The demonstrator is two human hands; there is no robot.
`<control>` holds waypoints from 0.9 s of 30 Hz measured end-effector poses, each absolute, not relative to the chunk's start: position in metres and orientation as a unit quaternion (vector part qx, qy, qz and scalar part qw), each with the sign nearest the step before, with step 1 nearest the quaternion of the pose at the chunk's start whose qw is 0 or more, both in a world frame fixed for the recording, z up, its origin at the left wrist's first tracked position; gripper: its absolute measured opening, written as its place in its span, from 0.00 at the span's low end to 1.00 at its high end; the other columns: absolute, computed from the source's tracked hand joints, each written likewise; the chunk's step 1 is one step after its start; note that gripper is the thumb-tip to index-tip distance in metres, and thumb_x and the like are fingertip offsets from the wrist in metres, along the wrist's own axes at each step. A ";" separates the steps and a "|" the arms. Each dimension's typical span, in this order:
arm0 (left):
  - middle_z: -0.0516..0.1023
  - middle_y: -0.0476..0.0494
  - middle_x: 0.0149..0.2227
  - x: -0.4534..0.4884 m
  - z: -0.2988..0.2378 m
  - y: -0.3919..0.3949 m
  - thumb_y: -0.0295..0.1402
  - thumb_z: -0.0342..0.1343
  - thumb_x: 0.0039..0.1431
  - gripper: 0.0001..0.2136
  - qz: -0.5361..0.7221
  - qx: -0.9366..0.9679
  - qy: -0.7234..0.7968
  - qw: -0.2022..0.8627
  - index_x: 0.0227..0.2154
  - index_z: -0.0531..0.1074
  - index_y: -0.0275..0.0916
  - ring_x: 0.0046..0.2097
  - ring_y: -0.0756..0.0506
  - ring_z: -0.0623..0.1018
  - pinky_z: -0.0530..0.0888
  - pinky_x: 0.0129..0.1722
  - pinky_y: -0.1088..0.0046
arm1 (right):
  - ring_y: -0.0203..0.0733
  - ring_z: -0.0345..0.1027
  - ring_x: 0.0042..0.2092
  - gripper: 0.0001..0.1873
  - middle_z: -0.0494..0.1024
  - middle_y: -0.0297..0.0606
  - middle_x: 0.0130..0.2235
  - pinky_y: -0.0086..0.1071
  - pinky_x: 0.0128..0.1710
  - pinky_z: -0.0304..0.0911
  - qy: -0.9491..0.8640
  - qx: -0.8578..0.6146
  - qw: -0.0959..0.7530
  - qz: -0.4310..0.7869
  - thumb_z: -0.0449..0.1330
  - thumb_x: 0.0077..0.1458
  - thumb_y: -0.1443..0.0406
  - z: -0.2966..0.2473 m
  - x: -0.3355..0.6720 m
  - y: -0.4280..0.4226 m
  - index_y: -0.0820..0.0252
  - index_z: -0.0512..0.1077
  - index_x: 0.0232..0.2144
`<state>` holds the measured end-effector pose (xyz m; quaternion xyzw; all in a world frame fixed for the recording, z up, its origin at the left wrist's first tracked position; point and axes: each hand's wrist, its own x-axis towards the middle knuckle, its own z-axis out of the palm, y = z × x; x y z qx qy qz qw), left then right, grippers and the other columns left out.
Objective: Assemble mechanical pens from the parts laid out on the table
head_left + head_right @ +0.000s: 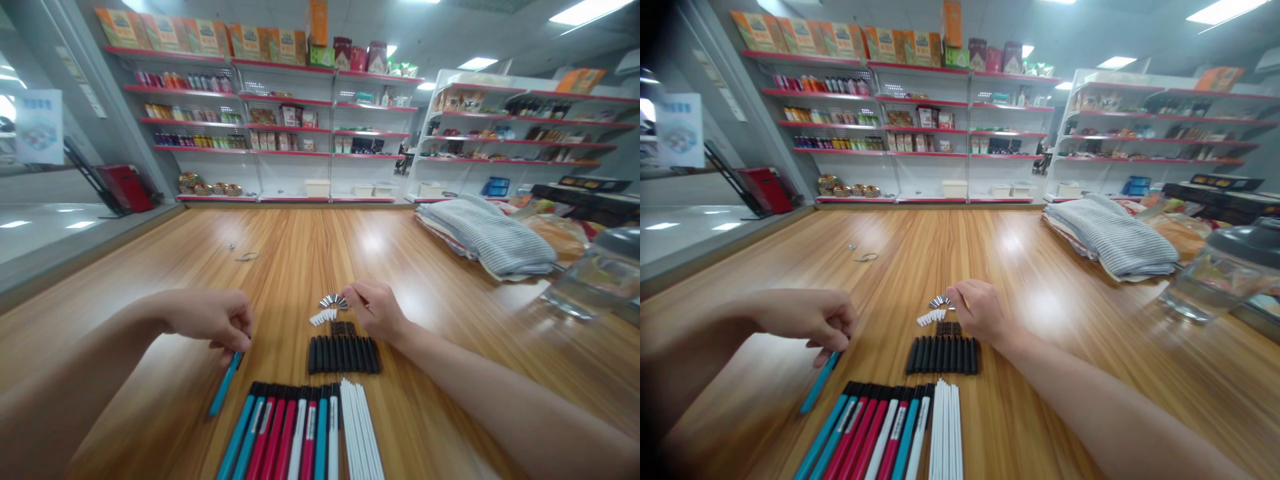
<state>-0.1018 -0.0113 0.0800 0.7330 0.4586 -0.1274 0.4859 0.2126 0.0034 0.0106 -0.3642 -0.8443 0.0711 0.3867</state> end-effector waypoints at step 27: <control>0.77 0.47 0.20 -0.070 0.070 -0.040 0.29 0.52 0.48 0.02 -0.177 0.705 0.477 0.493 0.23 0.67 0.39 0.20 0.47 0.73 0.67 0.22 0.74 | 0.38 0.64 0.28 0.19 0.72 0.38 0.25 0.32 0.31 0.58 -0.837 -0.373 0.388 0.096 0.48 0.64 0.60 0.008 0.212 0.004 0.61 0.73 0.27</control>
